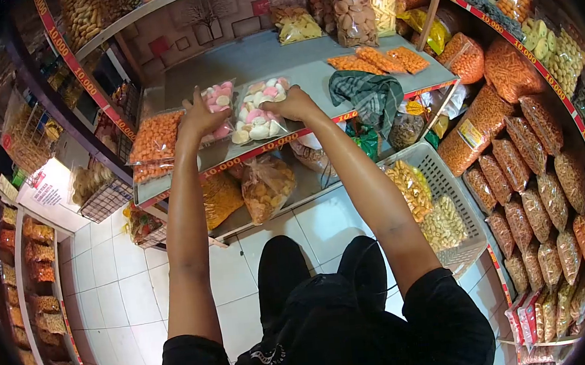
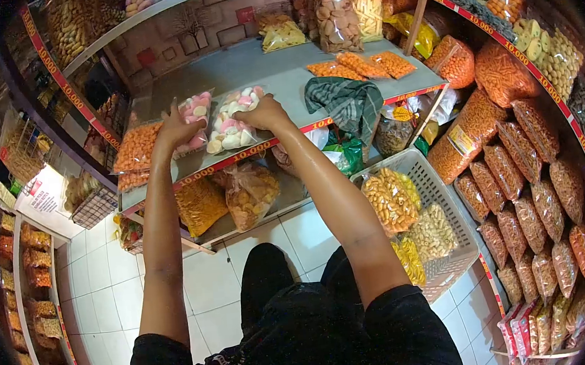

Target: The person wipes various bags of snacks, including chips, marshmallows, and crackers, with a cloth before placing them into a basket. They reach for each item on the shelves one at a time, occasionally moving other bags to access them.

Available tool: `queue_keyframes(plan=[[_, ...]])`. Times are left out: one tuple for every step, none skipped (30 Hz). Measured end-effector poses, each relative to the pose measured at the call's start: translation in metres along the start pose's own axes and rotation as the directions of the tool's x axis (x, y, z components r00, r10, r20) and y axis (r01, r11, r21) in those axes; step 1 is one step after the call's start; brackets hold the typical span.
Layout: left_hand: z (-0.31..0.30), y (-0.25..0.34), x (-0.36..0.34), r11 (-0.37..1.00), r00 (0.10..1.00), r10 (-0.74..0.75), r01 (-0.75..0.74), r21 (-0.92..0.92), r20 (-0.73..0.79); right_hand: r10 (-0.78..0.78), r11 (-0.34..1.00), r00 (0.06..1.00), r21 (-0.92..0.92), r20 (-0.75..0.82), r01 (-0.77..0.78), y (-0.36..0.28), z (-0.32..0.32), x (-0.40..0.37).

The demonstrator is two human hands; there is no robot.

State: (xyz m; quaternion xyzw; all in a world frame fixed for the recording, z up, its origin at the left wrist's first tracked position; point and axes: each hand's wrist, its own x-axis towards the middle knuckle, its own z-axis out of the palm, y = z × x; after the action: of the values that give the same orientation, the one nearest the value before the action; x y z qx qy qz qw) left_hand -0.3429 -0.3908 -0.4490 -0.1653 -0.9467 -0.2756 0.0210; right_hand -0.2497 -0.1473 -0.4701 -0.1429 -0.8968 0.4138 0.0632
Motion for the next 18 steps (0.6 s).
queue_keyframes(plan=[[0.0,-0.001,0.001,1.0,1.0,0.019,-0.019,-0.016,-0.015,0.015,1.0,1.0,0.012,-0.005,-0.014,0.0,0.001,0.0],[0.001,-0.002,0.003,0.999,0.999,0.038,-0.039,-0.032,-0.031,0.014,0.999,1.0,0.035,-0.002,-0.014,0.0,0.001,0.0],[0.001,-0.002,0.005,0.997,0.997,0.055,-0.057,-0.047,-0.05,0.013,0.998,1.0,0.058,-0.001,-0.013,0.0,0.001,0.0],[0.0,0.0,0.005,0.995,0.995,0.072,-0.076,-0.062,-0.069,0.014,0.997,1.0,0.081,0.0,-0.014,-0.002,-0.001,-0.003],[-0.001,0.002,0.005,0.992,0.992,0.09,-0.096,-0.077,-0.087,0.006,0.992,1.0,0.124,-0.006,-0.005,-0.002,-0.002,-0.007],[-0.002,0.006,0.005,0.996,0.994,0.074,-0.078,-0.05,-0.085,-0.003,0.986,1.0,0.166,-0.014,0.005,-0.003,-0.003,-0.011],[-0.003,0.011,0.004,0.998,0.995,0.057,-0.059,-0.023,-0.084,-0.013,0.978,1.0,0.206,-0.02,0.017,-0.004,-0.004,-0.013],[-0.004,0.016,0.002,0.999,0.996,0.038,-0.038,0.004,-0.084,-0.006,0.973,1.0,0.231,-0.026,0.012,-0.001,0.0,-0.009],[-0.003,0.019,0.001,0.999,0.996,0.048,-0.049,-0.016,-0.071,-0.001,0.967,0.999,0.254,-0.032,0.009,0.003,0.004,-0.002],[-0.002,0.021,-0.001,0.998,0.997,0.057,-0.06,-0.037,-0.059,0.004,0.961,0.999,0.277,-0.037,0.007,0.006,0.009,0.003],[-0.001,0.024,-0.002,0.996,0.997,0.066,-0.069,-0.057,-0.047,0.011,0.941,1.0,0.339,-0.024,-0.002,0.01,0.014,0.006],[0.001,0.027,-0.004,0.994,0.997,0.068,-0.071,-0.078,-0.041,0.018,0.916,1.0,0.4,-0.011,-0.012,0.013,0.019,0.009],[0.001,0.032,-0.008,0.992,0.997,0.07,-0.073,-0.1,-0.035,0.024,0.888,1.0,0.46,0.002,-0.023,0.014,0.022,0.01],[0.002,0.035,-0.011,0.99,0.997,0.072,-0.075,-0.121,-0.028,0.013,0.873,1.0,0.488,0.003,-0.013,0.015,0.023,0.011],[0.006,0.033,-0.007,0.981,0.995,0.101,-0.104,-0.166,-0.025,0.001,0.857,1.0,0.515,0.006,-0.003,0.015,0.025,0.013],[0.007,0.036,-0.007,0.978,0.992,0.121,-0.126,-0.165,-0.039,-0.012,0.839,1.0,0.544,0.006,0.007,0.011,0.025,0.01],[0.009,0.04,-0.008,0.975,0.989,0.141,-0.148,-0.163,-0.052,-0.001,0.83,1.0,0.557,-0.011,0.007,0.007,0.025,0.006],[0.013,0.044,-0.009,0.972,0.985,0.161,-0.169,-0.162,-0.064,0.011,0.822,1.0,0.57,-0.028,0.007,0.005,0.024,0.001]])
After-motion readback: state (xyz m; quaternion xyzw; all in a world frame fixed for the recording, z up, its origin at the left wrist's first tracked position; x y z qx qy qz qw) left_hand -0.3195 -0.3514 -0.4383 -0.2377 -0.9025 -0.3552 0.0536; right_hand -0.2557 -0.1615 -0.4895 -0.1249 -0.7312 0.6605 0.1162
